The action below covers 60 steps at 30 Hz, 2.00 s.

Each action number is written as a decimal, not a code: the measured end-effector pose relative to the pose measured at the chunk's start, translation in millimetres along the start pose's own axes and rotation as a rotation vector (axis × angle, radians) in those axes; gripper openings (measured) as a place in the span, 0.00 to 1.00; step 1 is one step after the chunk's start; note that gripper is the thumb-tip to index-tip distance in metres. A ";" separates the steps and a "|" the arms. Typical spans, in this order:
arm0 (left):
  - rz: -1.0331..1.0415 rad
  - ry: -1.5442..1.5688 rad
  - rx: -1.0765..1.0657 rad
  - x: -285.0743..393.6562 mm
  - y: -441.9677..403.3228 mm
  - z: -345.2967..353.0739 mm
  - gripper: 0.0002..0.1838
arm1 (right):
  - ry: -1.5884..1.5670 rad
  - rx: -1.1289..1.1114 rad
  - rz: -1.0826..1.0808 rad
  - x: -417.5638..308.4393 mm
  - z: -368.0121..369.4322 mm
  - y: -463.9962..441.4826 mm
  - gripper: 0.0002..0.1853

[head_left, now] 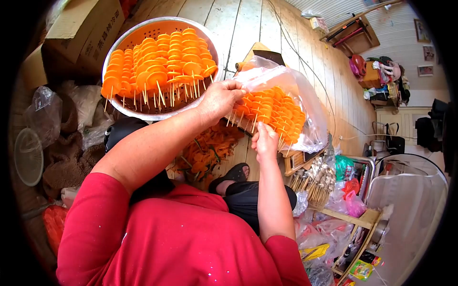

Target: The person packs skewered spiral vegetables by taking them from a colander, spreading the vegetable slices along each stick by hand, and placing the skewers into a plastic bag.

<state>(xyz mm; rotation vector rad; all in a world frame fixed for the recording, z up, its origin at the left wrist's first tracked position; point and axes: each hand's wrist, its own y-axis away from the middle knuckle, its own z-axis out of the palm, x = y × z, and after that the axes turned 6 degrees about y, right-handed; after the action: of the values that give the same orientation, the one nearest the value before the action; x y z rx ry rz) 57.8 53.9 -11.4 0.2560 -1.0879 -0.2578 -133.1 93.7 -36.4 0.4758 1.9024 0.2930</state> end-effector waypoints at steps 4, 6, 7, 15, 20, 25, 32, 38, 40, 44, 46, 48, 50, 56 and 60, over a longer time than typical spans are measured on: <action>-0.003 -0.015 0.012 2.8 2.0 0.8 0.07 | -0.008 0.033 -0.029 25.1 -4.7 -17.2 0.16; -0.001 -0.015 0.009 2.9 2.5 0.3 0.07 | 0.134 0.177 -0.203 31.8 1.1 -22.9 0.16; -0.002 -0.018 0.006 3.6 2.9 0.3 0.07 | 0.134 0.176 -0.202 29.2 2.4 -19.1 0.16; 0.011 -0.036 -0.001 -0.2 0.1 -0.8 0.06 | 0.241 0.163 -0.295 24.2 4.0 -7.2 0.15; 0.015 -0.025 -0.013 -1.0 -0.8 -2.5 0.06 | 0.168 0.169 -0.175 27.8 -0.1 -16.8 0.15; 0.018 -0.014 0.001 -2.2 -2.3 -2.5 0.05 | 0.104 0.068 -0.048 6.9 -2.2 -10.5 0.15; 0.021 -0.042 0.016 -2.6 -2.4 -2.4 0.06 | 0.113 0.054 -0.149 14.3 8.4 1.7 0.15; 0.015 -0.058 0.016 1.1 0.2 -2.1 0.06 | 0.027 0.107 -0.116 12.6 2.4 -4.3 0.15; 0.015 -0.048 0.019 0.7 -0.2 -1.8 0.06 | 0.049 0.109 -0.155 12.0 1.0 -11.8 0.16; 0.023 -0.050 0.016 -2.8 -3.1 -2.8 0.05 | 0.116 0.082 -0.108 11.6 7.2 -23.8 0.17; 0.026 -0.053 0.011 -4.3 -4.4 -3.5 0.05 | 0.222 0.035 -0.087 11.9 13.1 -24.6 0.17; 0.029 -0.055 0.007 -6.4 -5.7 -4.6 0.05 | 0.237 0.033 -0.084 12.4 13.8 -26.4 0.17; 0.053 -0.046 -0.013 -8.5 -6.8 -4.0 0.05 | 0.253 0.032 -0.081 13.2 13.2 -28.6 0.17; 0.127 -0.179 0.019 -10.1 -7.0 -5.3 0.07 | 0.341 -0.019 0.032 4.6 11.5 -28.8 0.17; 0.176 -0.234 0.038 -3.7 0.4 -5.2 0.08 | 0.848 -0.050 -0.133 -18.9 -11.5 -11.5 0.19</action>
<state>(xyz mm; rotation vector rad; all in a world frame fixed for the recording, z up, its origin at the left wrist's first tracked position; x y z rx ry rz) 60.8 55.8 -16.7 0.1651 -1.3401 -0.1115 -139.9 75.1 -21.3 0.1878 2.7252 0.5056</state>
